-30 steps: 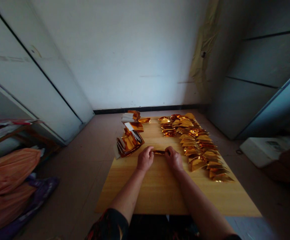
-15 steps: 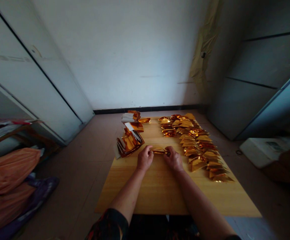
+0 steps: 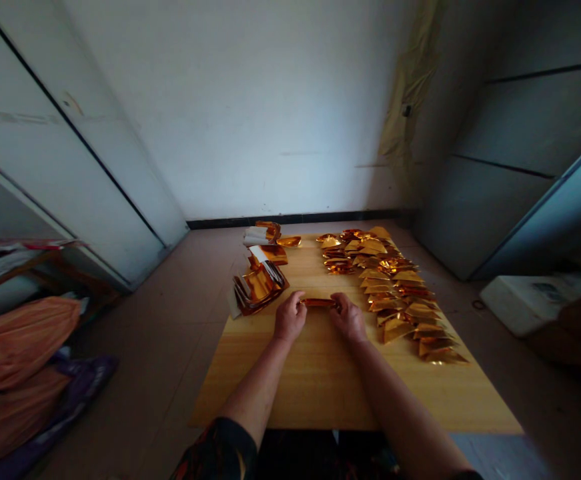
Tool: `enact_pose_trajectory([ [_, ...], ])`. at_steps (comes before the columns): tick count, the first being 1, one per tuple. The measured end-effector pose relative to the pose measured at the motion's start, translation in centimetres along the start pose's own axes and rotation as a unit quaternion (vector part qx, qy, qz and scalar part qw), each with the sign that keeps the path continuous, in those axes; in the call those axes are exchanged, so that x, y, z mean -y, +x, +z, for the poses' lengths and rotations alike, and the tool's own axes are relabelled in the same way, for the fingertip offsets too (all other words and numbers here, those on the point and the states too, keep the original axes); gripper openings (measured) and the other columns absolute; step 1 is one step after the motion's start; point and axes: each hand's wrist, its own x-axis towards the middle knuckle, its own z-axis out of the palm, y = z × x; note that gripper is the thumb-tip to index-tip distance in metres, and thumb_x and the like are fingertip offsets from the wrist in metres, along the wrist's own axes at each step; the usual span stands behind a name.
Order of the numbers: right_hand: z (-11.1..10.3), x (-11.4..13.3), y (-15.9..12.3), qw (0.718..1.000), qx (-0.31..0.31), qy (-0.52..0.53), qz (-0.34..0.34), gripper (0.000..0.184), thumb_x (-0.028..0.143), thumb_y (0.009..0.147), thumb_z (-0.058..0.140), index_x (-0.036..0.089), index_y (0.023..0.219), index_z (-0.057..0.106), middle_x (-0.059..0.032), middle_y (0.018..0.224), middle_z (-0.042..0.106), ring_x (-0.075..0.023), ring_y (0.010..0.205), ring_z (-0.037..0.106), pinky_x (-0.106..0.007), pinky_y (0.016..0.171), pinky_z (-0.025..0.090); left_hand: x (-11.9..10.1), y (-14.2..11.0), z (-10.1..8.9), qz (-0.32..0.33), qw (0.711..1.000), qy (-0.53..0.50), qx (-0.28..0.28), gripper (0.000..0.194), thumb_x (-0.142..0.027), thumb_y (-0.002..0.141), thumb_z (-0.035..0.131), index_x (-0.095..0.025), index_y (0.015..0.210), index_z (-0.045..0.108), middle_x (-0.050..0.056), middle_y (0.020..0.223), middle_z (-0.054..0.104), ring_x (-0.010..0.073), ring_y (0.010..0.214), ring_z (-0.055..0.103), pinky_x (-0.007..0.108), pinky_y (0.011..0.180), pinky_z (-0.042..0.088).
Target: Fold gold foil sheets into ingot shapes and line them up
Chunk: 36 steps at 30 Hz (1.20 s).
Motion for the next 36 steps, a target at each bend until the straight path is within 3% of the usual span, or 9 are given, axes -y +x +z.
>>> enact_pose_trajectory([
  [15,0.41,-0.24,0.03,0.999,-0.015,-0.037,0.005,0.032,0.013,0.074,0.048,0.020,0.103,0.060,-0.0052,0.093,0.069,-0.0171,0.082,0.064,-0.025,0.073,0.047,0.33,-0.04,0.42,0.029,0.999,0.044,-0.011,0.032,-0.006,0.073,0.049,-0.017,0.101,0.061,0.005,0.093,0.069,0.0155,0.083,0.064,0.028,0.081,0.052],
  [20,0.37,-0.32,0.05,0.999,-0.019,-0.041,-0.021,0.030,0.011,0.070,0.048,0.018,0.097,0.060,-0.0070,0.095,0.067,-0.0171,0.082,0.062,-0.026,0.073,0.047,-0.02,-0.08,0.19,0.020,0.999,0.039,0.012,0.039,-0.002,0.065,0.052,-0.017,0.100,0.062,0.003,0.087,0.067,0.0148,0.080,0.062,0.027,0.080,0.052],
  [28,0.45,-0.85,0.12,0.996,-0.040,-0.040,-0.063,0.028,0.008,0.068,0.049,0.018,0.092,0.059,-0.0065,0.094,0.062,-0.0156,0.079,0.059,-0.024,0.070,0.046,-0.14,-0.08,0.04,0.010,0.999,0.030,0.033,0.042,0.001,0.064,0.052,-0.018,0.101,0.061,0.002,0.088,0.065,0.0133,0.079,0.060,0.025,0.077,0.051],
  [36,-0.13,-0.81,-0.05,0.995,-0.029,-0.063,-0.068,0.011,0.012,0.074,0.050,0.018,0.078,0.058,-0.0055,0.084,0.059,-0.0148,0.072,0.055,-0.023,0.067,0.044,0.07,-0.14,0.10,0.022,0.998,0.056,0.034,0.035,-0.002,0.067,0.054,-0.017,0.098,0.061,0.002,0.083,0.063,0.0138,0.077,0.059,0.025,0.074,0.049],
])
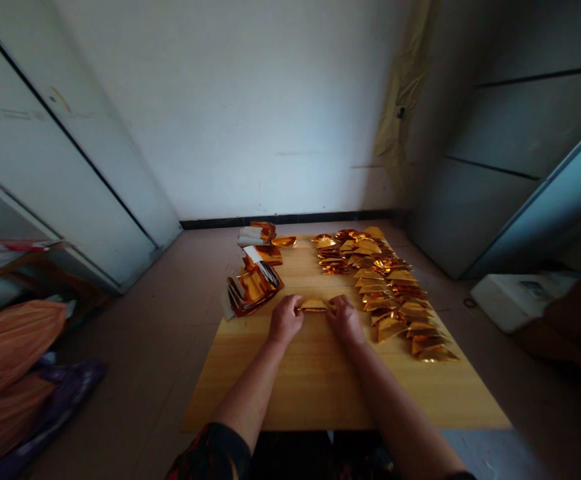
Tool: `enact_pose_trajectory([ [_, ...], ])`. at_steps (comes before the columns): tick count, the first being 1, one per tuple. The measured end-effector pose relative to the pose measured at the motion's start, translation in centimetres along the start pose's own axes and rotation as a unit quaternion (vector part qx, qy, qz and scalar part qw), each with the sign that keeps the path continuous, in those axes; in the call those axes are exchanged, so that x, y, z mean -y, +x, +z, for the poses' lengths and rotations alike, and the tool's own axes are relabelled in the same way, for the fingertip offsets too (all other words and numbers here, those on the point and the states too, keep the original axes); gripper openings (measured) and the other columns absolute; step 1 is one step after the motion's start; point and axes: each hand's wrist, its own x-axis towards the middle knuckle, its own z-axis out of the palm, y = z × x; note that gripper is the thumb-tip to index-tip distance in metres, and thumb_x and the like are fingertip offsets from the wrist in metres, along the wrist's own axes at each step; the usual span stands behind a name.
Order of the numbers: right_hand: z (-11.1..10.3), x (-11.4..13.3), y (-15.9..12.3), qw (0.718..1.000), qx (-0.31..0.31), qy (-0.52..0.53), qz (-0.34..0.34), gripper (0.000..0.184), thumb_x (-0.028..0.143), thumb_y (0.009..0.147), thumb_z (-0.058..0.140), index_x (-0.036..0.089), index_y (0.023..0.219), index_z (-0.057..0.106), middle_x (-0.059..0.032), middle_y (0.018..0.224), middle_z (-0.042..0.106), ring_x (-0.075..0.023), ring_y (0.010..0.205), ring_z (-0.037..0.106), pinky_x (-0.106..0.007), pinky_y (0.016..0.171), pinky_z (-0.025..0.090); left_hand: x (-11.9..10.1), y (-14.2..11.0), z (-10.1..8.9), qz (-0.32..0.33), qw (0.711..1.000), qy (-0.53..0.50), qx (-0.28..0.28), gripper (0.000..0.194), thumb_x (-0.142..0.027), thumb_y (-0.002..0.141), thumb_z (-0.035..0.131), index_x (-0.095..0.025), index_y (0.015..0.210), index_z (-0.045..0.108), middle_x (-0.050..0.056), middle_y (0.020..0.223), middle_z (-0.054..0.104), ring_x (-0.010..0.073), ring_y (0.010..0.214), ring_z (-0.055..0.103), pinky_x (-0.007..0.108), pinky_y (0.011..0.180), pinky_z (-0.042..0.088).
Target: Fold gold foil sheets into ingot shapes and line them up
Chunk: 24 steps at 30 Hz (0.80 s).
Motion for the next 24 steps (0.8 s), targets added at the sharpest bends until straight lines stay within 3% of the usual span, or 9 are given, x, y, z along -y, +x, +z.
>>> enact_pose_trajectory([
  [13,0.0,1.0,0.4,0.994,0.064,-0.075,0.038,0.015,0.017,0.086,0.048,0.019,0.084,0.062,-0.0041,0.087,0.062,-0.0117,0.071,0.055,-0.019,0.062,0.037,0.3,0.1,0.1,0.030,0.999,-0.011,-0.023,0.031,-0.003,0.068,0.053,-0.019,0.093,0.062,0.002,0.081,0.065,0.0138,0.074,0.061,0.025,0.074,0.051],
  [19,-0.2,1.0,0.5,0.996,0.042,-0.071,0.014,0.016,0.017,0.086,0.047,0.020,0.084,0.063,-0.0037,0.086,0.063,-0.0123,0.071,0.056,-0.020,0.060,0.036,0.0,-0.1,0.0,0.019,0.999,-0.028,-0.027,0.041,-0.004,0.065,0.052,-0.017,0.103,0.060,0.003,0.087,0.065,0.0151,0.077,0.061,0.027,0.078,0.051],
  [24,-2.0,1.4,1.4,0.997,-0.001,-0.081,0.016,0.018,0.015,0.083,0.047,0.021,0.081,0.064,-0.0032,0.082,0.063,-0.0125,0.069,0.056,-0.020,0.060,0.036,0.2,-0.1,0.0,-0.010,0.999,-0.044,-0.027,0.050,-0.004,0.065,0.047,-0.015,0.113,0.056,0.004,0.086,0.062,0.0152,0.078,0.060,0.028,0.076,0.050],
])
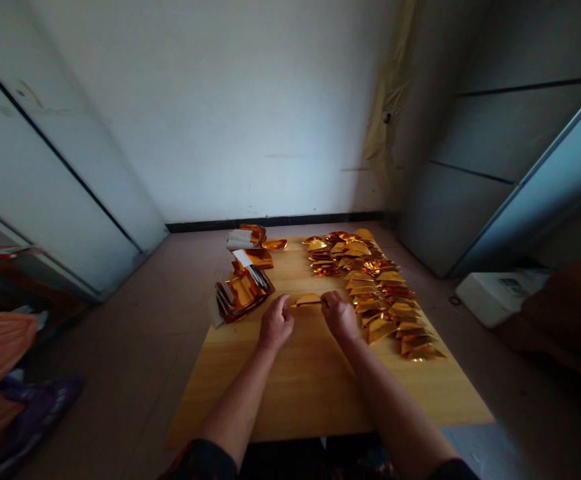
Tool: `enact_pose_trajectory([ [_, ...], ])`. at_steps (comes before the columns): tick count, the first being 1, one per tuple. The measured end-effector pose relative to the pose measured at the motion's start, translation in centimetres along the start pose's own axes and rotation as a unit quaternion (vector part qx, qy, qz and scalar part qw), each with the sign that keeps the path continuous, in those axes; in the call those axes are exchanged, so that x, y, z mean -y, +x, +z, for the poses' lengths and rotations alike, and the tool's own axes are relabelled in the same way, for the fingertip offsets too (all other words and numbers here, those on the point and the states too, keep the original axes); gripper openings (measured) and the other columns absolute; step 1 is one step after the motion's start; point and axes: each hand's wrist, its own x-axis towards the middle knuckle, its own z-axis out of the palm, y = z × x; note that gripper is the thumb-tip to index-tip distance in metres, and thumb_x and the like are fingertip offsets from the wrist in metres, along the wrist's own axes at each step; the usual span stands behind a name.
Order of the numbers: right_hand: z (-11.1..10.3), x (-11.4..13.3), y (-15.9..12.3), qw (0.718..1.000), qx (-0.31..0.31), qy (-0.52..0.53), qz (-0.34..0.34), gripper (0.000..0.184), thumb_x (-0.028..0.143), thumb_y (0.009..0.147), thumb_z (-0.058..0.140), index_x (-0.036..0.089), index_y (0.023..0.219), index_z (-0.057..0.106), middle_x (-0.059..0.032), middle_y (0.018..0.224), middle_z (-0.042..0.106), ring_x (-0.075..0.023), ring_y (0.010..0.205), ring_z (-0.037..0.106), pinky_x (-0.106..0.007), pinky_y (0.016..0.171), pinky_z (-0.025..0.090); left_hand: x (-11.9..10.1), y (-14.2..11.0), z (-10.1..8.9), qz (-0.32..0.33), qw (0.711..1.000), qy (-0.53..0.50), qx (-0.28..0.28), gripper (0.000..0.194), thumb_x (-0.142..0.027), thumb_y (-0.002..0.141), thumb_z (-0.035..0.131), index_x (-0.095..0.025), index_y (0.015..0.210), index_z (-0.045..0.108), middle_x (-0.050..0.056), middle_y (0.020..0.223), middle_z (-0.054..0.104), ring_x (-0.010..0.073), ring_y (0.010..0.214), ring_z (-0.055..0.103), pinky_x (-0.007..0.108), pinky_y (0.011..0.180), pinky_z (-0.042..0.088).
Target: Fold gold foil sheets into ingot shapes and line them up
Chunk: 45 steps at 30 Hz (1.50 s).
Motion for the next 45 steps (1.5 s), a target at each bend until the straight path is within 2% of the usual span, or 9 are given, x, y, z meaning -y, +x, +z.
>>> enact_pose_trajectory([
  [4,-2.7,-1.3,1.5,0.999,-0.032,0.019,-0.022,0.017,0.016,0.081,0.048,0.021,0.081,0.064,-0.0025,0.081,0.064,-0.0132,0.073,0.057,-0.020,0.063,0.037,0.2,-0.1,0.0,0.003,1.000,0.003,-0.005,0.049,-0.005,0.064,0.047,-0.016,0.111,0.057,0.002,0.081,0.059,0.0145,0.075,0.058,0.027,0.075,0.050],
  [8,-5.2,-3.8,3.7,0.998,-0.065,-0.004,-0.006,0.016,0.020,0.080,0.049,0.022,0.083,0.065,-0.0016,0.085,0.067,-0.0140,0.075,0.058,-0.020,0.062,0.038,0.1,-0.2,0.1,0.009,1.000,0.001,-0.016,0.048,-0.004,0.065,0.045,-0.016,0.109,0.058,0.002,0.079,0.058,0.0139,0.074,0.057,0.027,0.074,0.050],
  [13,-6.4,-5.4,6.4,0.995,-0.067,-0.069,0.041,0.017,0.024,0.080,0.051,0.024,0.085,0.067,0.0003,0.087,0.068,-0.0132,0.071,0.058,-0.020,0.058,0.034,0.0,-0.2,0.0,-0.001,1.000,-0.015,-0.022,0.048,-0.004,0.064,0.045,-0.017,0.108,0.059,0.002,0.080,0.060,0.0134,0.073,0.058,0.026,0.073,0.050],
  [19,-6.1,-5.3,10.3,0.989,-0.010,-0.131,0.067,0.018,0.027,0.082,0.051,0.024,0.088,0.067,-0.0017,0.091,0.069,-0.0145,0.077,0.060,-0.020,0.057,0.032,-0.3,-0.3,-0.3,-0.015,0.999,-0.029,-0.004,0.043,-0.005,0.066,0.046,-0.016,0.106,0.059,0.003,0.083,0.061,0.0135,0.074,0.058,0.026,0.071,0.050],
  [24,-5.4,-5.4,14.2,0.979,0.033,-0.177,0.093,0.020,0.029,0.084,0.050,0.025,0.092,0.068,-0.0036,0.093,0.069,-0.0165,0.081,0.061,-0.022,0.061,0.037,-0.7,-0.2,-0.5,-0.033,0.999,-0.025,0.004,0.043,-0.004,0.064,0.044,-0.016,0.103,0.060,0.002,0.082,0.060,0.0132,0.075,0.057,0.025,0.072,0.049],
  [29,-4.2,-5.8,17.1,0.970,0.074,-0.211,0.100,0.023,0.029,0.086,0.048,0.024,0.097,0.067,-0.0071,0.095,0.069,-0.0190,0.085,0.063,-0.025,0.068,0.042,-0.8,-0.3,-0.5,-0.038,0.999,-0.019,0.008,0.040,-0.004,0.063,0.044,-0.014,0.097,0.061,0.001,0.075,0.056,0.0123,0.068,0.054,0.024,0.067,0.047],
  [38,-2.3,-6.8,19.1,0.964,0.107,-0.236,0.066,0.026,0.025,0.089,0.043,0.019,0.099,0.066,-0.0122,0.097,0.068,-0.0220,0.090,0.063,-0.030,0.074,0.045,-0.4,-0.5,-0.1,-0.037,0.999,-0.025,0.007,0.039,-0.002,0.063,0.042,-0.017,0.094,0.060,0.002,0.079,0.057,0.0123,0.072,0.055,0.023,0.069,0.048],
  [45,-2.8,-6.7,19.3,0.960,0.124,-0.244,0.061,0.024,0.018,0.083,0.048,0.019,0.101,0.064,-0.0117,0.101,0.067,-0.0217,0.092,0.063,-0.029,0.075,0.045,-0.6,-0.5,-0.3,-0.042,0.998,-0.035,0.010,0.038,-0.004,0.063,0.043,-0.018,0.094,0.061,0.003,0.081,0.059,0.0130,0.072,0.056,0.024,0.069,0.049],
])
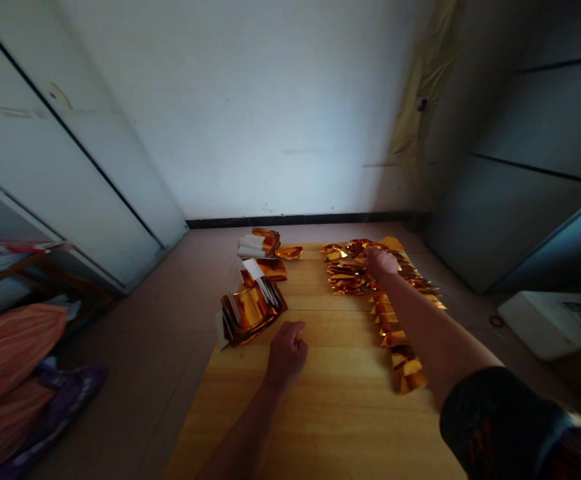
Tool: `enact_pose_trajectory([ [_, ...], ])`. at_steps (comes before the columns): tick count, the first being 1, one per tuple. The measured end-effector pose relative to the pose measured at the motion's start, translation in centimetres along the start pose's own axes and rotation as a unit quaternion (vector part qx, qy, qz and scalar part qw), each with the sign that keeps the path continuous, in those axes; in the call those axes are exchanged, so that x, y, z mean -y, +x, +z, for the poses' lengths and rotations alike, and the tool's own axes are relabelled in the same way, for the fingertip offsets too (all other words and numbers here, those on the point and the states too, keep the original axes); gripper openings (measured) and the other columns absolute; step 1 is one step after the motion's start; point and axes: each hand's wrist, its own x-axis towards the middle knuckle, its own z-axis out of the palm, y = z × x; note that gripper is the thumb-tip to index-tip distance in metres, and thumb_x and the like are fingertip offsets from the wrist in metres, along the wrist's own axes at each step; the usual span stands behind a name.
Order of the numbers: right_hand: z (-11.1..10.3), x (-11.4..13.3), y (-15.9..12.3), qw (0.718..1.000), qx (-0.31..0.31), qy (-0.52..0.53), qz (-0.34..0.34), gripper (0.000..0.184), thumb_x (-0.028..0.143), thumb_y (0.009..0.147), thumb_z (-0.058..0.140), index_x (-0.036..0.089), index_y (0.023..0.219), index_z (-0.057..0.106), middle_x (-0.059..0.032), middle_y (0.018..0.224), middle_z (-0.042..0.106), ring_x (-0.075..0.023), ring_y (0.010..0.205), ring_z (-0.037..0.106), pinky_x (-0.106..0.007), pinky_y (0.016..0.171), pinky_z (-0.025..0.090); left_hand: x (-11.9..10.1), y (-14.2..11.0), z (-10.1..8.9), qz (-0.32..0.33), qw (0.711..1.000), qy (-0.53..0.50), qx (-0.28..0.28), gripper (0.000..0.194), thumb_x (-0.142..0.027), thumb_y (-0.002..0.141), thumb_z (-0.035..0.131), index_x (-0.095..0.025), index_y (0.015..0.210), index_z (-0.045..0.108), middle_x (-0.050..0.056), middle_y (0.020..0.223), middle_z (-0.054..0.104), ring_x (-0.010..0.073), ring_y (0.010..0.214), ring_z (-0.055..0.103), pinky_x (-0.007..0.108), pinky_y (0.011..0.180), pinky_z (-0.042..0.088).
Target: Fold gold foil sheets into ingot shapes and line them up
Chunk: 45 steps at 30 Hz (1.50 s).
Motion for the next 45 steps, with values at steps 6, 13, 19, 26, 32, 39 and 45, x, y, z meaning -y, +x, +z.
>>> enact_pose_trajectory([
  [6,-1.4,0.5,-1.7,0.998,-0.048,0.018,-0.023,0.022,0.020,0.085,0.046,0.021,0.097,0.065,-0.0081,0.098,0.068,-0.0201,0.088,0.063,-0.025,0.070,0.043,-0.4,0.2,-0.3,0.000,1.000,-0.002,0.000,0.037,-0.004,0.063,0.044,-0.016,0.093,0.061,0.003,0.082,0.061,0.0136,0.076,0.058,0.025,0.070,0.049],
  [13,0.4,4.5,-7.6,0.984,-0.051,0.095,-0.140,0.019,0.021,0.084,0.049,0.022,0.090,0.067,-0.0059,0.096,0.069,-0.0173,0.082,0.064,-0.021,0.064,0.040,-0.6,0.2,-0.4,0.019,1.000,0.012,0.004,0.028,-0.004,0.067,0.046,-0.017,0.086,0.062,0.003,0.082,0.062,0.0144,0.077,0.058,0.026,0.073,0.048],
  [19,3.1,9.0,-11.7,0.952,0.030,0.230,-0.202,0.020,0.018,0.080,0.054,0.025,0.092,0.069,-0.0012,0.096,0.071,-0.0137,0.085,0.064,-0.019,0.072,0.042,0.1,0.4,-0.5,0.018,0.997,0.005,-0.076,0.024,-0.003,0.071,0.043,-0.019,0.078,0.061,0.002,0.078,0.064,0.0145,0.078,0.060,0.026,0.075,0.049],
  [26,5.3,9.5,-14.5,0.949,0.007,0.265,-0.168,0.020,0.011,0.079,0.050,0.019,0.086,0.068,-0.0054,0.089,0.070,-0.0147,0.081,0.062,-0.021,0.074,0.044,0.6,0.4,-0.6,0.054,0.986,0.017,-0.154,0.018,-0.012,0.082,0.045,-0.018,0.089,0.061,0.005,0.085,0.064,0.0152,0.083,0.061,0.028,0.079,0.051],
  [32,6.5,6.9,-17.4,0.932,-0.043,0.308,-0.187,0.020,0.010,0.079,0.047,0.018,0.079,0.065,-0.0055,0.083,0.066,-0.0147,0.077,0.060,-0.022,0.072,0.045,0.6,2.1,-3.1,0.040,0.971,0.142,-0.186,0.026,-0.015,0.084,0.046,-0.015,0.106,0.059,0.014,0.114,0.059,0.0242,0.110,0.053,0.039,0.097,0.043],
  [39,7.3,6.5,-18.6,0.919,-0.098,0.323,-0.203,0.020,0.008,0.080,0.045,0.018,0.072,0.060,-0.0041,0.075,0.060,-0.0142,0.072,0.055,-0.022,0.068,0.042,0.9,5.6,-5.9,-0.128,0.924,0.359,-0.032,0.018,-0.022,0.077,0.057,-0.011,0.090,0.061,0.017,0.097,0.061,0.0276,0.092,0.061,0.036,0.080,0.048],
  [45,8.0,6.9,-18.5,0.913,-0.139,0.318,-0.215,0.020,0.007,0.079,0.047,0.017,0.066,0.058,-0.0032,0.070,0.057,-0.0134,0.068,0.051,-0.022,0.064,0.039,0.4,5.4,-5.0,-0.231,0.894,0.379,0.067,0.027,-0.027,0.085,0.044,-0.012,0.103,0.058,0.017,0.109,0.059,0.0269,0.093,0.063,0.035,0.074,0.050],
])
